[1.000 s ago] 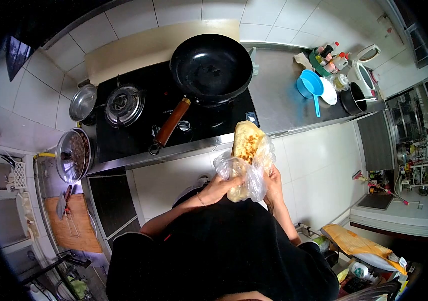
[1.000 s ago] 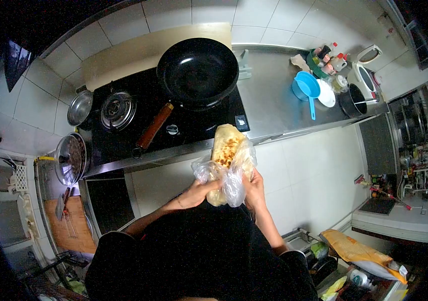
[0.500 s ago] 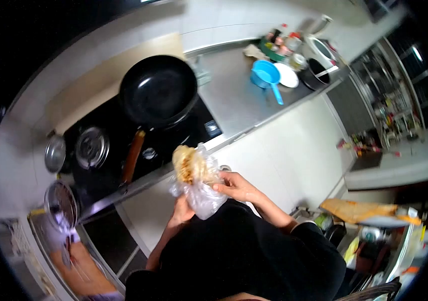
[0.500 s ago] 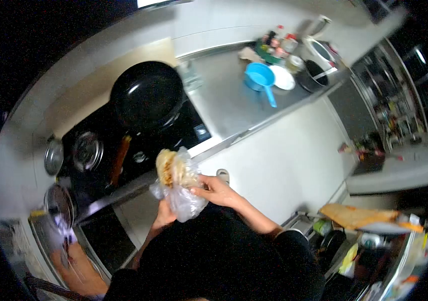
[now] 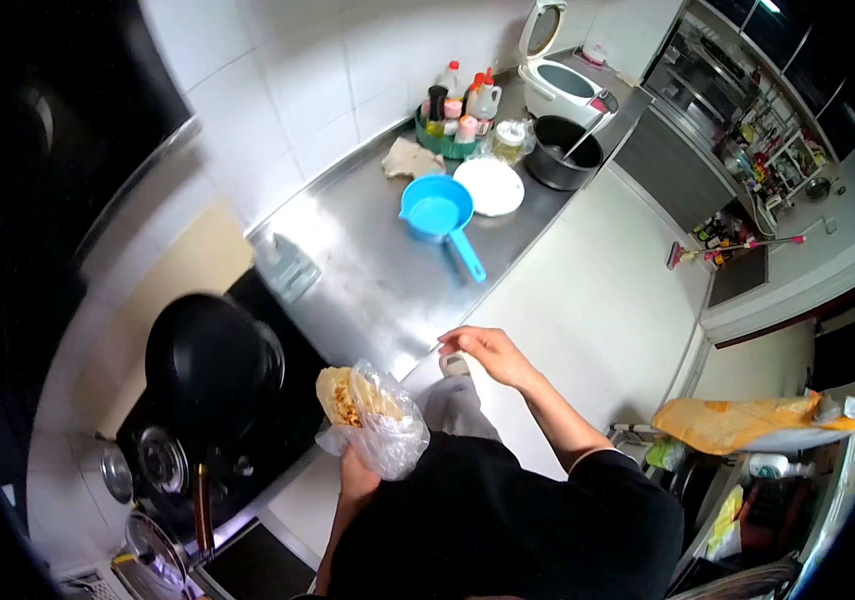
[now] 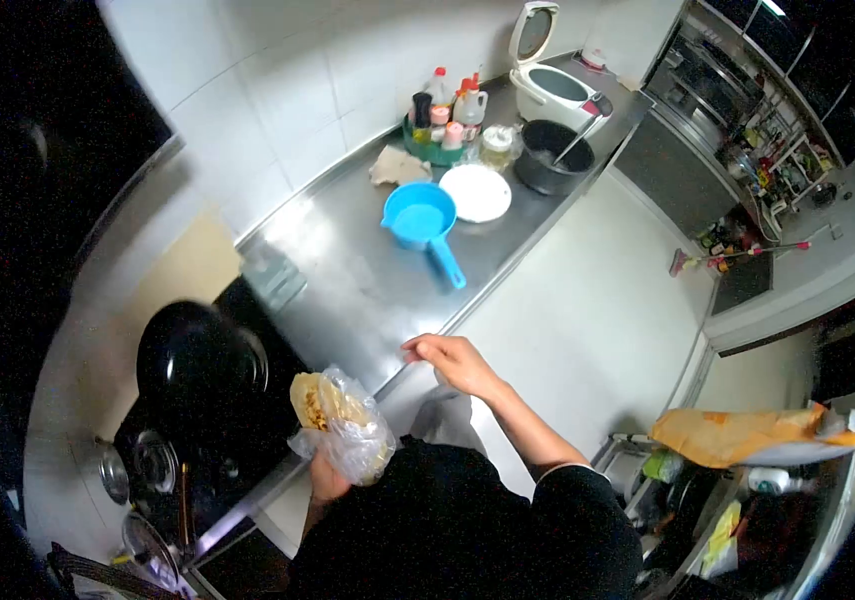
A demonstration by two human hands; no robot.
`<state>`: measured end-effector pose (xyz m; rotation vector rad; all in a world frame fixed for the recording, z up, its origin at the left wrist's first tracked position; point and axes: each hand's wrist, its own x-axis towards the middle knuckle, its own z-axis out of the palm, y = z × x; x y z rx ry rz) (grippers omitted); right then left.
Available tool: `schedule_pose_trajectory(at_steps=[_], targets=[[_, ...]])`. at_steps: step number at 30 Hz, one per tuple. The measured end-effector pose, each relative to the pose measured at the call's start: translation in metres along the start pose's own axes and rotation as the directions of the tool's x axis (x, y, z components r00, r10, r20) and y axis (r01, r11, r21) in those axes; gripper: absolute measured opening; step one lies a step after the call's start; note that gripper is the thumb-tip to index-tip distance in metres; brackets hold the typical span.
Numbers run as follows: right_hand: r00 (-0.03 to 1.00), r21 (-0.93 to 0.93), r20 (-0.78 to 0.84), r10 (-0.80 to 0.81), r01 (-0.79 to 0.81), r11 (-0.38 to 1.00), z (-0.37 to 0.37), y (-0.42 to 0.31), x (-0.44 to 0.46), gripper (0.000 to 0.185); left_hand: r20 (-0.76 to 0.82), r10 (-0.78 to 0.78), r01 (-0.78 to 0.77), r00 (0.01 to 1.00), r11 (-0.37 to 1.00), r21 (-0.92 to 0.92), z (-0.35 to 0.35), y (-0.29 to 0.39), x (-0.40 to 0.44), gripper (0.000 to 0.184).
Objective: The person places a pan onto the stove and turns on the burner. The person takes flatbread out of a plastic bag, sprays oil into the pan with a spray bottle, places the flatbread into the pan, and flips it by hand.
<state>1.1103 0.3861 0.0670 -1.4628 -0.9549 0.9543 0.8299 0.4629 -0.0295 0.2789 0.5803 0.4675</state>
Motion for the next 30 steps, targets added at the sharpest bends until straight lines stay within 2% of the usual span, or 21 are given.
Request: schedule_pose_trajectory(at_steps=[2,3,5,7,8,9,11,12,14,16,17,20,22,23,24,25,26,27,28,29,30], targets=[[0.987,-0.023,-0.128,-0.097,0.095,0.995,-0.060,0.009,0.037,0.035,-0.023,0.014,-0.015,1.000,0.999,-0.041,0.014,-0.013,0.040,0.041],[0.976,-0.022,-0.194,-0.101,0.099,0.995,-0.094,0.009,0.061,0.034,0.129,0.132,-0.176,0.983,0.885,0.430,0.066,-0.008,0.042,0.041],[0.933,-0.032,-0.338,-0.125,0.121,0.992,-0.161,0.007,0.118,0.033,0.228,0.086,-0.243,0.970,0.399,0.884,0.154,0.015,0.044,0.041],[0.927,-0.143,-0.332,-0.176,0.135,0.980,-0.218,0.001,0.185,0.030,0.098,0.123,-0.146,0.988,0.483,0.863,0.184,0.008,0.070,0.043],[0.917,-0.037,-0.373,-0.139,0.136,0.990,-0.237,0.006,0.222,0.030,-0.084,0.136,-0.062,0.987,0.810,0.583,0.181,-0.007,0.087,0.043],[0.917,-0.155,-0.351,-0.191,0.144,0.977,-0.257,0.017,0.263,0.033,-0.254,0.076,-0.031,0.964,0.983,0.178,0.180,-0.018,0.099,0.044],[0.857,-0.418,-0.386,-0.341,0.168,0.893,-0.272,0.037,0.335,0.056,-0.296,0.120,-0.078,0.948,0.986,0.150,0.183,-0.025,0.110,0.045],[0.866,-0.482,-0.401,-0.300,0.079,0.873,-0.272,0.034,0.363,0.067,-0.317,0.144,-0.104,0.938,0.985,0.137,0.185,-0.028,0.114,0.046],[0.763,-0.495,-0.512,-0.394,0.113,0.862,-0.267,0.066,0.429,0.074,-0.301,0.173,-0.135,0.938,0.980,0.144,0.188,-0.032,0.117,0.046],[0.655,-0.578,-0.626,-0.423,-0.024,0.816,-0.250,0.073,0.468,0.080,-0.299,0.217,-0.184,0.929,0.974,0.134,0.191,-0.032,0.117,0.046],[0.596,-0.542,-0.668,-0.446,0.022,0.840,-0.242,0.079,0.481,0.082,-0.305,0.243,-0.217,0.921,0.969,0.119,0.191,-0.033,0.116,0.045],[0.457,-0.640,-0.702,-0.546,-0.068,0.766,-0.230,0.079,0.504,0.083,-0.368,0.295,-0.269,0.882,0.955,0.122,0.183,-0.040,0.107,0.045],[0.402,-0.617,-0.748,-0.527,-0.130,0.776,-0.225,0.076,0.511,0.078,-0.449,0.347,-0.337,0.823,0.936,0.105,0.183,-0.046,0.103,0.045],[0.398,-0.607,-0.768,-0.502,-0.203,0.768,-0.226,0.075,0.515,0.073,-0.423,0.425,-0.387,0.801,0.905,0.175,0.194,-0.044,0.103,0.046],[0.396,-0.602,-0.780,-0.484,-0.265,0.753,-0.226,0.077,0.521,0.068,-0.487,0.332,-0.322,0.808,0.941,0.108,0.194,-0.038,0.104,0.046],[0.259,-0.700,-0.707,-0.658,-0.126,0.703,-0.230,0.085,0.531,0.057,-0.553,0.234,-0.268,0.800,0.963,0.020,0.202,-0.032,0.100,0.046],[0.289,-0.618,-0.781,-0.553,-0.236,0.750,-0.235,0.100,0.544,0.053,-0.604,0.131,-0.224,0.786,0.971,-0.081,0.203,-0.032,0.090,0.047],[0.313,-0.661,-0.740,-0.596,-0.168,0.732,-0.231,0.085,0.536,0.055,-0.484,0.203,-0.295,0.851,0.948,-0.121,0.187,-0.038,0.087,0.046],[0.358,-0.681,-0.728,-0.584,-0.284,0.675,-0.237,0.100,0.543,0.057,-0.528,0.132,-0.173,0.839,0.984,-0.029,0.170,-0.040,0.077,0.045],[0.513,-0.482,-0.691,-0.510,0.198,0.853,-0.217,0.053,0.505,0.045,-0.545,0.220,-0.232,0.809,0.971,0.048,0.172,-0.036,0.074,0.045],[0.496,-0.490,-0.747,-0.442,0.039,0.871,-0.216,0.052,0.502,0.041,-0.576,0.249,-0.293,0.778,0.956,0.018,0.200,-0.020,0.068,0.045]])
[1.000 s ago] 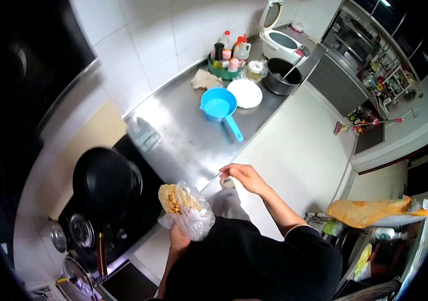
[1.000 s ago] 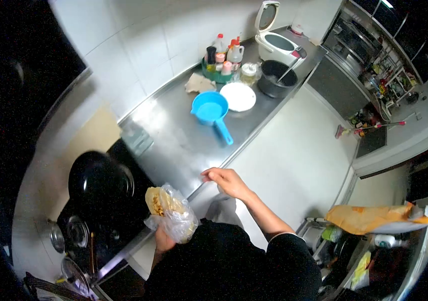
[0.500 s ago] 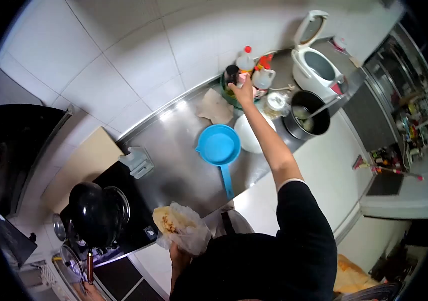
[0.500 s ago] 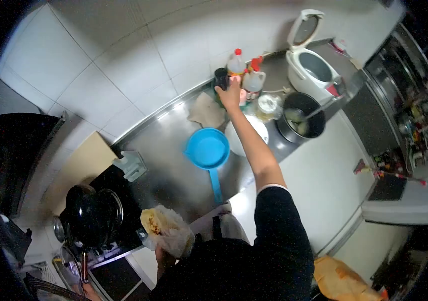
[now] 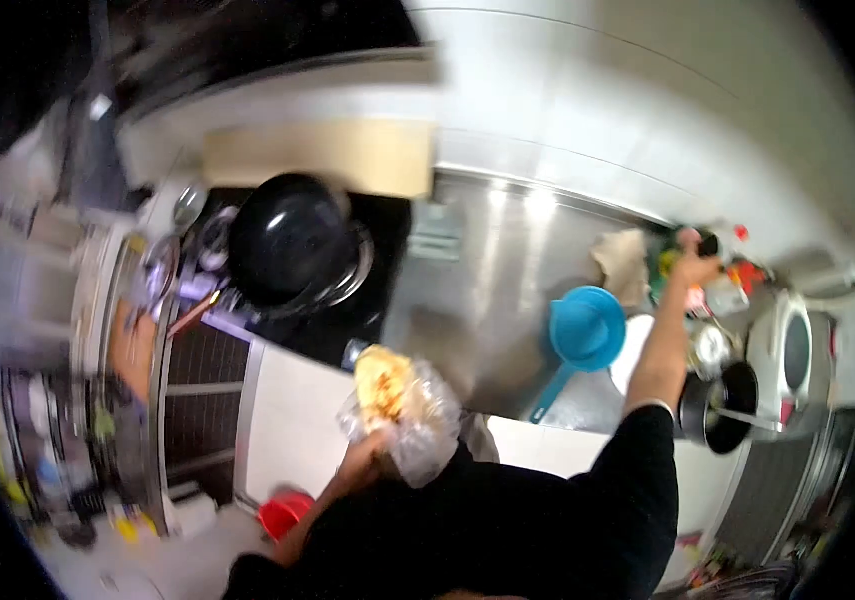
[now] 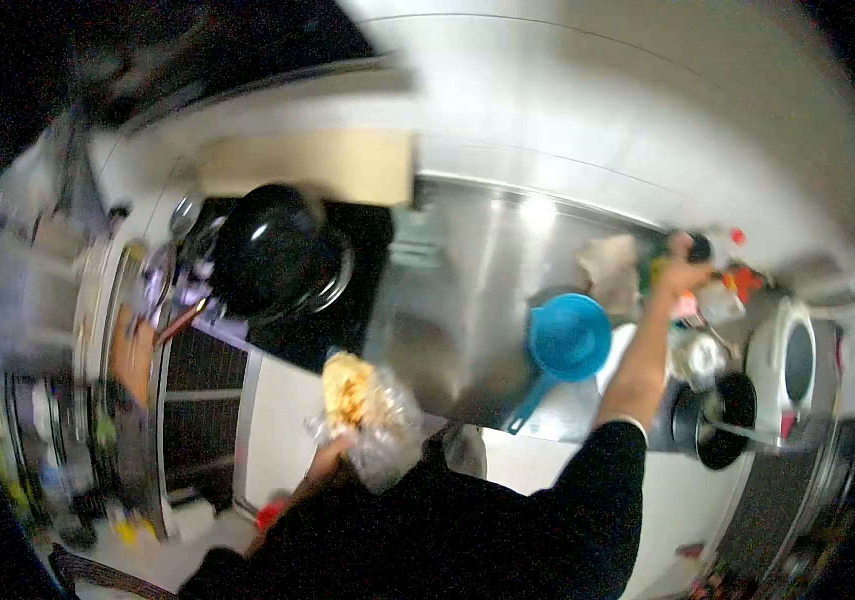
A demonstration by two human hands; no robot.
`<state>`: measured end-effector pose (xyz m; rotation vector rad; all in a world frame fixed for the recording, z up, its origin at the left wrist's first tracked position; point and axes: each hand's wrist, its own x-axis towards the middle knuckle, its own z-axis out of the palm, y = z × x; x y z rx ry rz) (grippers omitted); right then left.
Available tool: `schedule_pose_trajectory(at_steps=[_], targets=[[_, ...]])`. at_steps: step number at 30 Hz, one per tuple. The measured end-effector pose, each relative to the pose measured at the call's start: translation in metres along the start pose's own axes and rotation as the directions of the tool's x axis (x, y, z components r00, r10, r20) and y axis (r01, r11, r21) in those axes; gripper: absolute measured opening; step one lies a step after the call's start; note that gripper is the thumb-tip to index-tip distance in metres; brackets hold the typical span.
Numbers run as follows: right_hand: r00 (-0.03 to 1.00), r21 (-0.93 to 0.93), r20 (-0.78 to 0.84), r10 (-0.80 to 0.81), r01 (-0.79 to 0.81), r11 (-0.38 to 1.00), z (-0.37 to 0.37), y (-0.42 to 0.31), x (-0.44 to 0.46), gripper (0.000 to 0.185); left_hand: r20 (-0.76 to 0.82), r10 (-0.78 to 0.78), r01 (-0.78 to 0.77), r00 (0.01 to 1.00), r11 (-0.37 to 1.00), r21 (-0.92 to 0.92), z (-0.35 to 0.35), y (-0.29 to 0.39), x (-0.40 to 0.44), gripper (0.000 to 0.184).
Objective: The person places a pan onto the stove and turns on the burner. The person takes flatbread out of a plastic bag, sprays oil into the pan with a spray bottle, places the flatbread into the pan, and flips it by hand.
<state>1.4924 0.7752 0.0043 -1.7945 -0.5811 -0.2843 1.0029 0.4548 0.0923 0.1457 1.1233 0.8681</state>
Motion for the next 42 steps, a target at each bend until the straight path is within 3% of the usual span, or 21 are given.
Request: schedule_pose_trajectory(at_steps=[1,2,3,4,6,8,10,12,14,15,17,18,20,25,28,29,32,34,36,38,42], targets=[[0.975,0.079,-0.066,-0.214,0.219,0.972,0.005,0.019,0.006,0.056,0.053,0.019,-0.022,0.998,0.998,0.060,-0.017,-0.004,0.007,0.043],[0.936,0.062,-0.136,-0.323,0.334,0.941,0.012,0.047,0.024,0.056,0.106,0.039,-0.051,0.994,0.992,0.117,-0.035,-0.007,0.015,0.042],[0.902,-0.085,-0.180,-0.393,0.384,0.919,0.002,0.042,0.028,0.051,0.037,0.059,-0.064,0.998,0.986,0.154,-0.037,-0.005,0.011,0.037],[0.937,0.317,-0.021,-0.348,0.336,0.887,-0.025,0.008,0.026,0.045,-0.022,0.079,-0.073,0.997,0.977,0.199,-0.037,-0.003,0.010,0.033],[0.971,0.412,0.069,-0.229,0.181,0.893,-0.068,-0.040,0.021,0.040,0.219,0.343,-0.401,0.913,0.850,0.341,-0.057,-0.006,0.013,0.027],[0.947,0.535,0.103,-0.304,0.205,0.819,-0.123,-0.121,-0.017,0.039,0.307,0.435,-0.527,0.846,0.765,0.369,-0.103,0.017,-0.008,0.024],[0.933,0.742,0.092,-0.348,0.169,0.649,-0.158,-0.161,-0.018,0.041,0.217,0.391,-0.445,0.894,0.827,0.343,-0.109,0.018,-0.012,0.024],[0.936,0.893,0.218,-0.278,-0.077,0.443,-0.191,-0.225,-0.067,0.047,0.140,0.334,-0.362,0.932,0.878,0.313,-0.126,0.026,-0.016,0.023],[0.868,0.870,0.423,-0.259,-0.309,0.384,-0.218,-0.261,-0.119,0.050,0.067,0.258,-0.266,0.964,0.919,0.290,-0.138,0.024,-0.020,0.022],[0.786,0.823,0.544,-0.292,-0.433,0.366,-0.222,-0.266,-0.159,0.051,0.043,0.180,-0.185,0.983,0.940,0.287,-0.185,0.026,-0.014,0.024],[0.641,0.700,0.714,-0.283,-0.648,0.300,-0.225,-0.269,-0.206,0.053,0.208,0.363,-0.415,0.908,0.727,0.547,-0.201,0.035,-0.023,0.025],[0.594,0.642,0.766,-0.247,-0.729,0.238,-0.228,-0.283,-0.246,0.053,0.215,0.388,-0.441,0.896,0.728,0.524,-0.207,0.038,-0.029,0.024],[0.486,0.536,0.841,-0.239,-0.809,0.240,-0.243,-0.290,-0.309,0.054,0.228,0.439,-0.493,0.869,0.728,0.477,-0.216,0.044,-0.040,0.023],[0.293,0.413,0.894,-0.338,-0.833,0.369,-0.268,-0.284,-0.384,0.058,0.173,0.495,-0.522,0.852,0.775,0.355,-0.244,0.037,-0.045,0.024],[0.358,0.508,0.853,-0.379,-0.736,0.448,-0.282,-0.294,-0.403,0.056,0.191,0.471,-0.507,0.861,0.826,0.247,-0.255,0.049,-0.059,0.026],[0.442,0.567,0.822,-0.359,-0.702,0.432,-0.280,-0.295,-0.407,0.058,0.208,0.450,-0.488,0.868,0.850,0.200,-0.257,0.056,-0.063,0.027],[0.540,0.660,0.751,-0.380,-0.583,0.474,-0.290,-0.306,-0.417,0.061,0.178,0.313,-0.296,0.933,0.948,-0.114,-0.269,0.057,-0.060,0.029],[0.546,0.655,0.754,-0.365,-0.590,0.473,-0.295,-0.308,-0.422,0.060,0.202,0.352,-0.372,0.914,0.925,0.075,-0.281,0.057,-0.060,0.030],[0.527,0.644,0.765,-0.371,-0.597,0.478,-0.298,-0.300,-0.422,0.059,0.208,0.350,-0.371,0.913,0.926,0.073,-0.287,0.057,-0.052,0.031],[0.553,0.654,0.754,-0.355,-0.578,0.488,-0.301,-0.300,-0.426,0.057,0.180,0.291,-0.274,0.939,0.955,-0.116,-0.292,0.056,-0.045,0.031],[0.568,0.650,0.754,-0.331,-0.566,0.508,-0.307,-0.296,-0.433,0.056,0.177,0.367,-0.355,0.913,0.930,-0.097,-0.298,0.055,-0.044,0.030]])
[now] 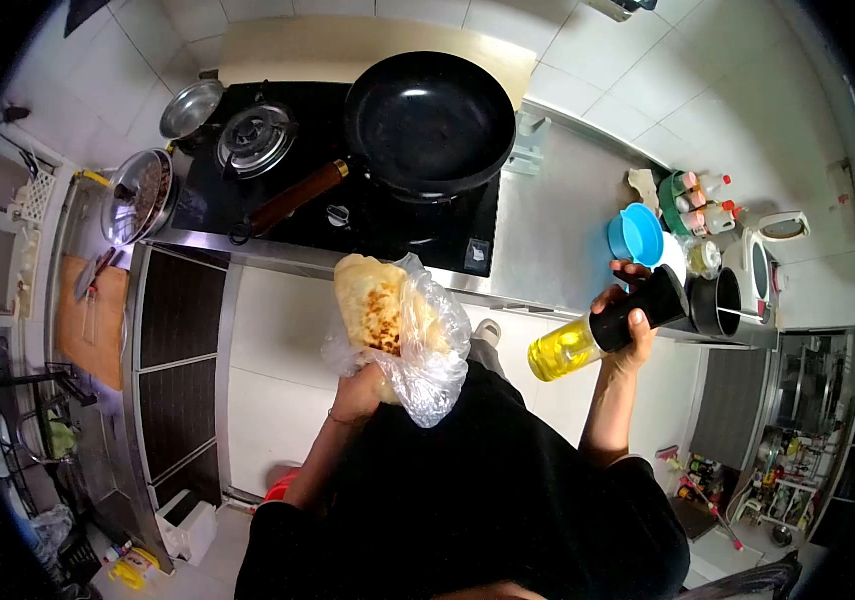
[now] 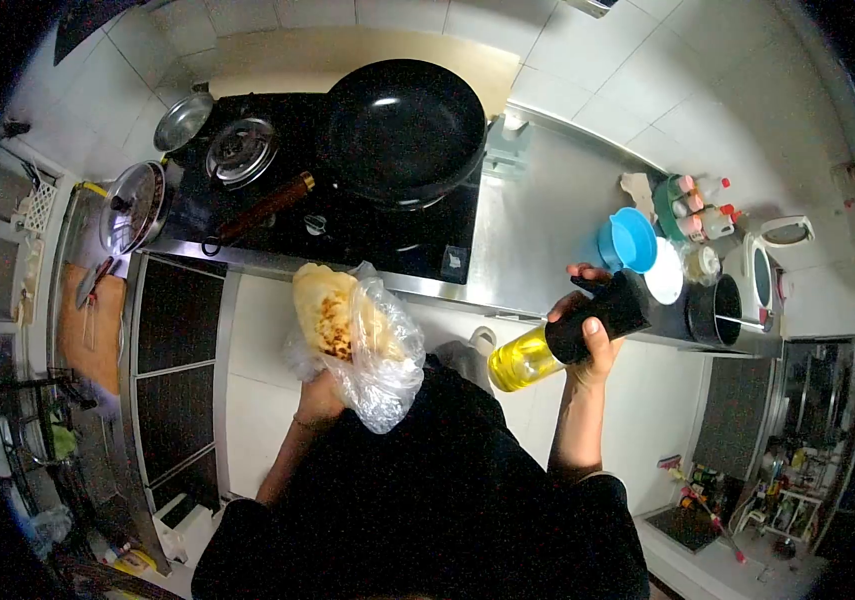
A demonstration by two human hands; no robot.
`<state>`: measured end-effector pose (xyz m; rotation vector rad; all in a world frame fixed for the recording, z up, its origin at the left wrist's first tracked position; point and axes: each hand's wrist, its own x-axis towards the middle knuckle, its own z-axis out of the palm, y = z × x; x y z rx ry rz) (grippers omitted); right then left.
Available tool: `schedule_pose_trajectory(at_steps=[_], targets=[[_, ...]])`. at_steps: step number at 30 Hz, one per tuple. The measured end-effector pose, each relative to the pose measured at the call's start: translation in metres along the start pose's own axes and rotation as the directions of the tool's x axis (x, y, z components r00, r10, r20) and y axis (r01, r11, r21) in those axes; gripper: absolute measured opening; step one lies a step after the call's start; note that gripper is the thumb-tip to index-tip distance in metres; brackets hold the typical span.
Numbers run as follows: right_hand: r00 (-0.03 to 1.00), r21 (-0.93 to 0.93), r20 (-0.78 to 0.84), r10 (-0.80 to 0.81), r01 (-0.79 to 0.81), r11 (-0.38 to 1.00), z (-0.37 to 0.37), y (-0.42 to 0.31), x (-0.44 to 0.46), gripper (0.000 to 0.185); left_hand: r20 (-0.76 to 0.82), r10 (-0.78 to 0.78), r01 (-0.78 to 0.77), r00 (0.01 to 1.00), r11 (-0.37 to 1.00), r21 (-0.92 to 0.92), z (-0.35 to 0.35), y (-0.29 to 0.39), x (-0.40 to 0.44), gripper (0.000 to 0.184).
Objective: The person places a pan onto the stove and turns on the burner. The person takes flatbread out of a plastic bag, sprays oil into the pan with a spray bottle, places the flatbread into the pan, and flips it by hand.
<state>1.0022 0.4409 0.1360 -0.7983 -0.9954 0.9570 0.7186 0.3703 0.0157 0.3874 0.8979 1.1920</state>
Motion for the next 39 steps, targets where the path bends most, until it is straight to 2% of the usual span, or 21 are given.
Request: schedule_pose_trajectory(at_steps=[2,5,8,11,14,18,22,23,26,30,31,34,37,39], targets=[[1.000,-0.003,-0.001,0.008,-0.008,1.000,0.001,0.000,-0.003,0.056,0.028,0.007,-0.005,1.000,0.998,-0.065,-0.003,-0.001,0.002,0.029],[1.000,-0.011,-0.017,0.024,-0.024,1.000,0.003,0.002,-0.007,0.057,0.087,0.122,-0.143,0.989,0.941,0.306,-0.001,0.010,-0.008,0.028],[0.998,-0.026,-0.007,0.058,-0.058,0.998,0.007,0.005,-0.009,0.057,0.108,-0.016,0.000,0.994,0.989,0.148,-0.022,-0.003,-0.001,0.028],[0.997,-0.038,0.003,0.083,-0.083,0.996,0.013,0.011,-0.008,0.057,-0.047,-0.083,0.084,0.995,0.996,0.014,-0.006,0.015,-0.008,0.028],[0.992,-0.108,0.038,0.119,-0.114,0.988,0.025,0.014,-0.007,0.059,0.014,-0.119,0.116,0.993,0.985,0.128,-0.024,0.015,-0.005,0.027],[0.981,-0.101,0.074,0.178,-0.170,0.980,0.034,0.022,-0.001,0.059,-0.013,-0.151,0.151,0.988,0.985,0.080,-0.035,0.010,0.000,0.033],[0.968,-0.073,0.120,0.222,-0.214,0.974,0.036,0.028,0.004,0.056,0.031,-0.143,0.139,0.989,0.986,0.093,-0.047,0.009,0.002,0.034],[0.965,-0.069,0.123,0.231,-0.224,0.972,0.038,0.030,0.004,0.056,-0.028,-0.243,0.243,0.970,0.970,0.016,-0.048,0.009,0.000,0.033],[0.958,-0.061,0.138,0.253,-0.247,0.967,0.039,0.033,0.004,0.057,-0.042,-0.151,0.154,0.988,0.986,0.064,-0.051,0.011,-0.002,0.032],[0.961,-0.058,0.132,0.244,-0.239,0.969,0.036,0.039,0.004,0.058,-0.131,-0.160,0.180,0.978,0.972,0.153,-0.043,0.022,-0.001,0.031],[0.961,-0.062,0.129,0.245,-0.239,0.969,0.035,0.040,0.003,0.058,-0.194,-0.218,0.232,0.956,0.971,0.053,-0.049,0.013,0.004,0.032],[0.963,-0.084,0.046,0.267,-0.263,0.961,0.041,0.041,0.001,0.059,-0.073,-0.150,0.165,0.986,0.944,0.285,-0.054,0.019,0.007,0.034],[0.962,-0.085,0.023,0.272,-0.269,0.959,0.033,0.044,-0.002,0.059,-0.016,-0.172,0.172,0.985,0.969,0.177,-0.048,0.024,0.008,0.034],[0.960,-0.081,0.010,0.280,-0.278,0.957,0.034,0.046,-0.004,0.059,-0.038,-0.206,0.209,0.978,0.953,0.218,-0.047,0.029,0.011,0.034]])
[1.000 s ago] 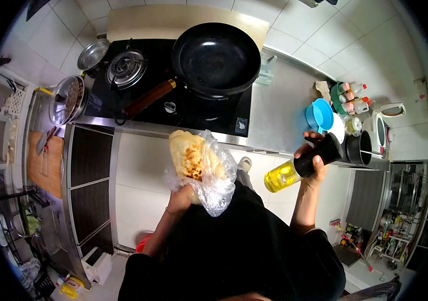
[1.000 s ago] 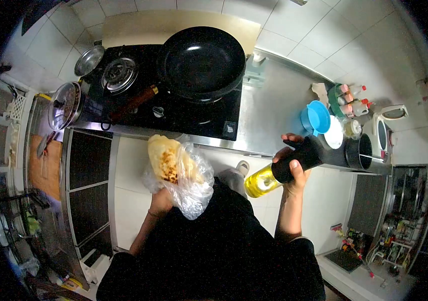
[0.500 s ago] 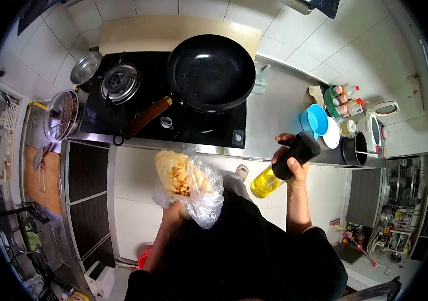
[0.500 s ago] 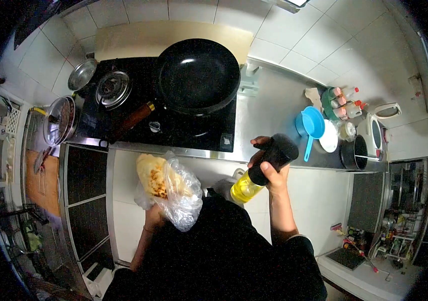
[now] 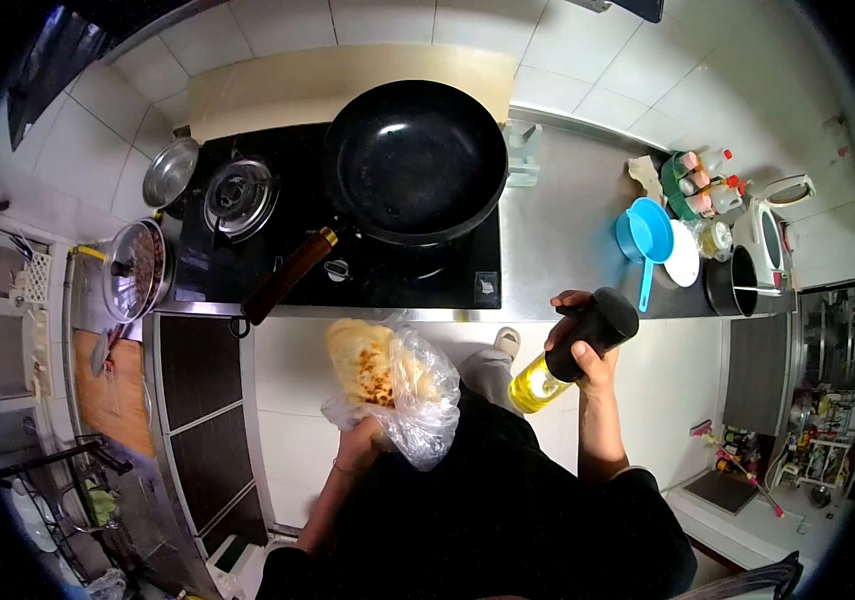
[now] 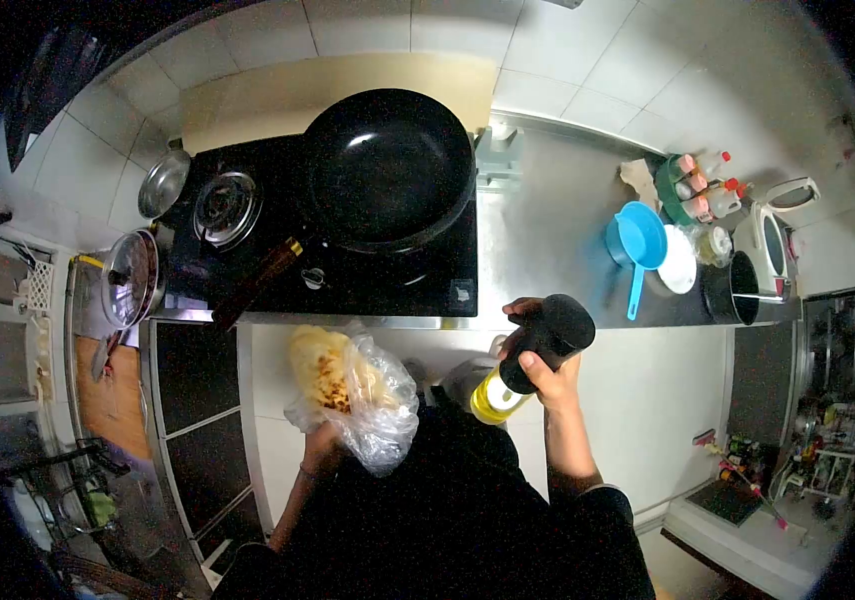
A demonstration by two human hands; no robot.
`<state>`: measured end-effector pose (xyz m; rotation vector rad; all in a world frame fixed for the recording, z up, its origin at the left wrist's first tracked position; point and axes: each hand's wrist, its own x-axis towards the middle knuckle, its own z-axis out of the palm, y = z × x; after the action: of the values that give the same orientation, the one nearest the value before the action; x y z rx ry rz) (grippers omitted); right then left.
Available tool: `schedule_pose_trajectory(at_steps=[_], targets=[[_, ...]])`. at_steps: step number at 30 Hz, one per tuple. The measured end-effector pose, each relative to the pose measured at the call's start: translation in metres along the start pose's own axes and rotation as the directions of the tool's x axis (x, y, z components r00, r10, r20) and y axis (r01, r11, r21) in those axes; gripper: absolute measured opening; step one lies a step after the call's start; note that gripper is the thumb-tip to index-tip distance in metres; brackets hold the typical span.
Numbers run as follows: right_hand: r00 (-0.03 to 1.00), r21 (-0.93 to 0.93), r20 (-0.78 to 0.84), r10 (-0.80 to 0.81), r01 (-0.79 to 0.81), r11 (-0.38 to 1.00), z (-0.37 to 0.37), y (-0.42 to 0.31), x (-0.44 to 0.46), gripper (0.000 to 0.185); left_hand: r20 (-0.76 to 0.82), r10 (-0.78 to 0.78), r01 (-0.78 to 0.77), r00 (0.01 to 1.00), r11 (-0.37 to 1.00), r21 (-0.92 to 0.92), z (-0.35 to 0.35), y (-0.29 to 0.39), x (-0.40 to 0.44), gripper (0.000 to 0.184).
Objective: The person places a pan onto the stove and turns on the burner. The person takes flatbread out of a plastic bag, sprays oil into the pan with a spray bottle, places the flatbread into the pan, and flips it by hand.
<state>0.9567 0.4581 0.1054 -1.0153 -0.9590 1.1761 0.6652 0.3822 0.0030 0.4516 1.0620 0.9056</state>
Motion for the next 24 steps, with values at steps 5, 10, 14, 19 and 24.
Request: schedule_pose_trajectory(at_steps=[5,10,14,19,24], targets=[[1.000,0.023,-0.011,-0.021,0.021,1.000,-0.019,0.001,0.000,0.057,0.057,0.085,-0.092,0.995,0.987,0.135,0.020,0.010,0.003,0.039],[0.999,0.034,-0.038,-0.028,0.029,0.999,-0.024,-0.001,-0.003,0.055,-0.021,-0.015,0.013,1.000,0.995,-0.102,0.033,0.007,0.010,0.042],[0.999,0.012,-0.037,-0.014,0.015,1.000,-0.028,-0.006,-0.001,0.057,0.027,-0.026,0.028,0.999,0.996,-0.088,0.040,0.007,0.010,0.042],[0.999,0.024,-0.025,-0.039,0.040,0.999,-0.030,-0.007,0.000,0.055,0.096,0.021,-0.019,0.995,1.000,-0.021,0.039,0.004,0.014,0.042],[0.999,0.020,0.018,-0.052,0.051,0.998,-0.023,-0.008,0.002,0.055,0.098,0.068,-0.060,0.993,0.995,-0.080,0.046,0.009,0.015,0.039]])
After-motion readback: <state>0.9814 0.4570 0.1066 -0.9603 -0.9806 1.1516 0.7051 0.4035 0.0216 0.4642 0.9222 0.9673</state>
